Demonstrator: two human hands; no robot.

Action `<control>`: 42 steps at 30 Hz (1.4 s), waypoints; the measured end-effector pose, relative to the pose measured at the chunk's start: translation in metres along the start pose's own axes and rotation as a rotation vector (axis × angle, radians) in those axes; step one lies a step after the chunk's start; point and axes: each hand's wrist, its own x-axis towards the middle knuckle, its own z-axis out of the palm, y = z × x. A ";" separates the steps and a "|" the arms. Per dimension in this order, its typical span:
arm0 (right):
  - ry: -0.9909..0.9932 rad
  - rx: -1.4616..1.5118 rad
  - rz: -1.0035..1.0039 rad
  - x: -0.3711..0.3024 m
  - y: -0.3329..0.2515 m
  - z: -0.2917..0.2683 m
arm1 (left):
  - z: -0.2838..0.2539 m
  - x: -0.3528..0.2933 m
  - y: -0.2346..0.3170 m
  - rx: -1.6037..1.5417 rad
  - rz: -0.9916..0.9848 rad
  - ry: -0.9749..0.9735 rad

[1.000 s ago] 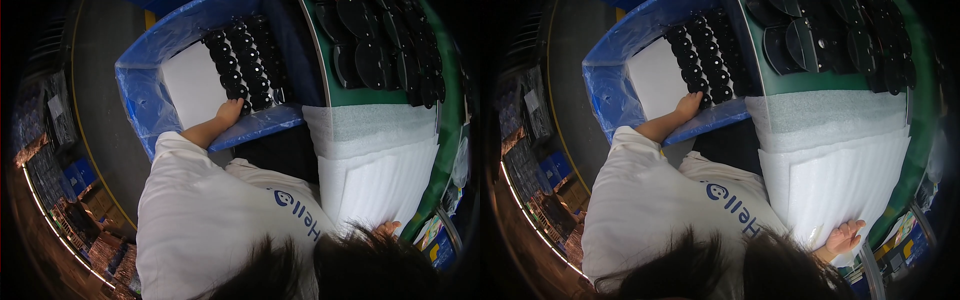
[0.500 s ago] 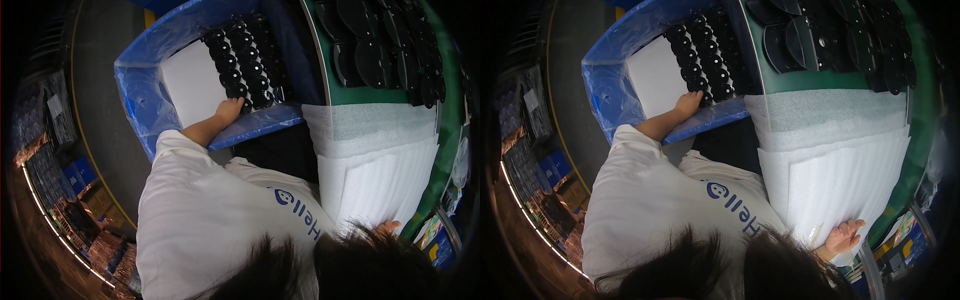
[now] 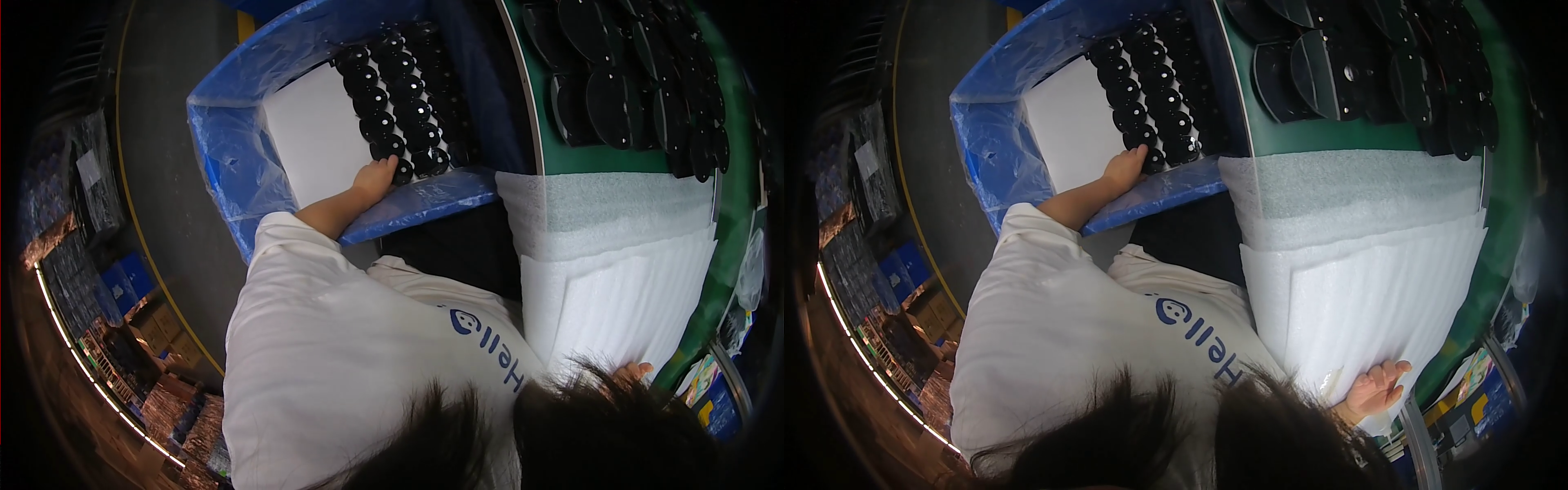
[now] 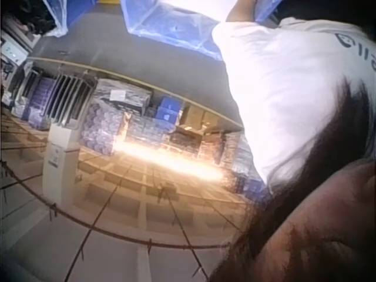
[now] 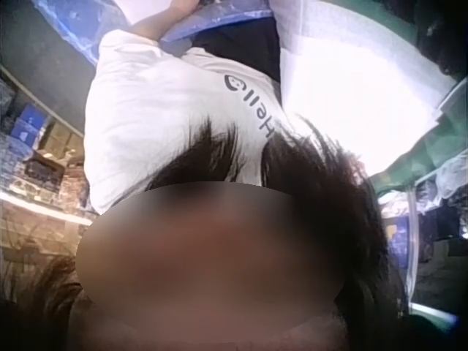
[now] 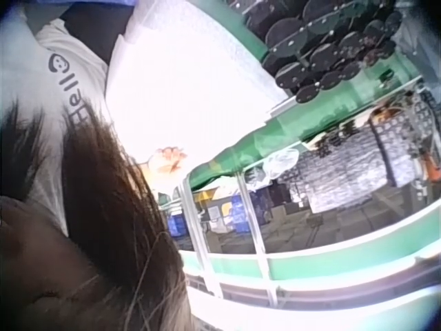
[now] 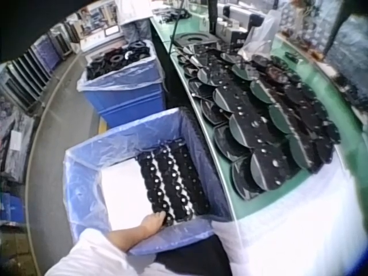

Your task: The person assembles black plastic components by applying adhesive to them with a glue bottle.

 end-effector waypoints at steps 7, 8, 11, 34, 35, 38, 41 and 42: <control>-0.003 -0.004 0.007 0.000 -0.001 0.000 | -0.015 -0.004 0.003 -0.143 -0.173 -0.029; -0.002 0.009 0.002 0.000 0.000 0.000 | -0.016 -0.004 0.003 -0.141 -0.171 -0.030; -0.005 0.025 -0.004 0.002 0.001 0.003 | -0.015 -0.006 0.003 -0.120 -0.243 -0.006; -0.011 -0.002 0.034 0.005 0.000 0.005 | 0.025 0.025 -0.031 -1.289 -0.713 0.043; -0.011 -0.002 0.034 0.005 0.001 0.005 | 0.025 0.025 -0.032 -1.303 -0.706 0.030; -0.017 -0.001 0.026 0.006 0.002 0.006 | 0.028 0.026 -0.035 -1.323 -0.700 0.032; -0.020 -0.003 0.027 0.005 0.000 0.003 | 0.043 0.039 -0.054 -0.884 -0.852 0.035; -0.021 0.001 0.025 0.004 0.001 0.003 | 0.034 0.040 -0.045 -0.885 -0.847 0.033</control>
